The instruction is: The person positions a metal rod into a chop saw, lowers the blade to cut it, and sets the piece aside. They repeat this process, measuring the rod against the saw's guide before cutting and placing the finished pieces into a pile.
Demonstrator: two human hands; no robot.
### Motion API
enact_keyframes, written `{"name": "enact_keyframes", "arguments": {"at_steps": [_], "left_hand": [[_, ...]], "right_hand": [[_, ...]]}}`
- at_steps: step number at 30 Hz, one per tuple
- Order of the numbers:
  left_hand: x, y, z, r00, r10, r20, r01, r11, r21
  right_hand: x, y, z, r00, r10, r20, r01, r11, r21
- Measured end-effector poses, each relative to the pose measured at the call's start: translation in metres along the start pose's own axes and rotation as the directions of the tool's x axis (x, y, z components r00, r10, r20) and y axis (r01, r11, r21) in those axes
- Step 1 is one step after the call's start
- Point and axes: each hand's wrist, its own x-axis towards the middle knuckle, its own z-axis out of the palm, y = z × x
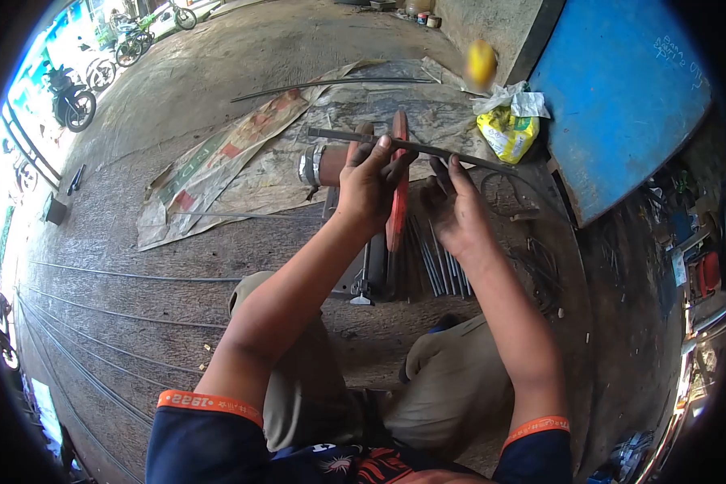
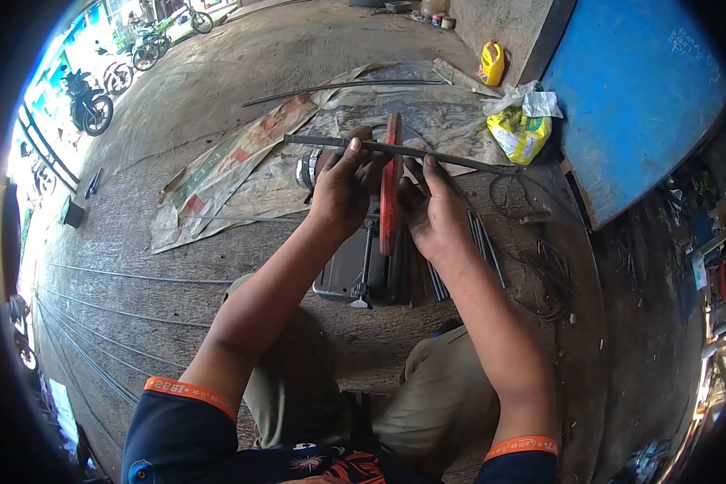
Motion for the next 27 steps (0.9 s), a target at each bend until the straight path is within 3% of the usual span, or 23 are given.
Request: {"name": "enact_keyframes", "arguments": {"at_steps": [2,9,11,17,19,20,21,22,23,24,25,27], "left_hand": [[-0.001,-0.001,0.001,1.0,0.001,-0.027,-0.001,1.0,-0.001],[-0.004,-0.007,0.004,0.999,0.027,0.03,-0.024,0.997,-0.076],[-0.003,-0.007,0.006,0.999,0.013,0.032,-0.013,1.0,-0.02],[0.0,-0.009,-0.001,0.993,0.061,0.105,-0.067,0.996,0.056],[0.0,-0.007,-0.003,0.998,0.014,0.055,-0.017,0.998,0.059],[0.001,-0.007,-0.002,0.999,0.007,0.052,-0.01,0.998,0.06],[0.001,-0.007,-0.002,0.999,0.024,0.042,-0.026,0.998,0.052],[-0.001,-0.006,-0.001,0.999,0.037,0.027,-0.038,0.998,0.045],[-0.001,-0.007,-0.001,1.0,0.019,0.011,-0.02,0.999,0.049],[-0.001,-0.009,-0.002,0.997,0.076,0.023,-0.078,0.991,0.113],[-0.004,-0.011,-0.001,0.991,0.127,0.038,-0.131,0.975,0.177],[-0.011,-0.011,0.008,0.992,0.123,0.039,-0.129,0.97,0.207]], "right_hand": [[0.0,0.001,-0.001,1.0,0.009,0.022,-0.011,0.998,0.066],[0.004,-0.002,-0.009,1.0,-0.016,-0.016,0.016,0.999,0.039],[0.013,0.0,-0.019,0.999,0.007,0.048,-0.009,0.998,0.059],[0.004,-0.001,-0.012,1.0,-0.01,-0.014,0.011,0.998,0.061],[0.001,-0.004,-0.011,0.999,0.023,-0.033,-0.028,0.986,-0.167],[0.0,-0.004,-0.01,0.997,-0.078,-0.023,0.065,0.932,-0.357],[-0.002,-0.005,-0.009,0.997,-0.072,-0.033,0.056,0.934,-0.353],[-0.006,-0.007,-0.005,0.886,-0.435,0.16,0.427,0.631,-0.648],[-0.01,-0.009,-0.003,0.645,-0.619,0.448,0.644,0.125,-0.755],[-0.006,-0.016,-0.003,0.322,-0.646,0.692,0.65,-0.381,-0.657],[-0.009,-0.023,-0.002,0.258,-0.544,0.799,0.532,-0.61,-0.587],[-0.003,-0.023,-0.017,0.38,-0.429,0.819,0.518,-0.635,-0.573]]}}
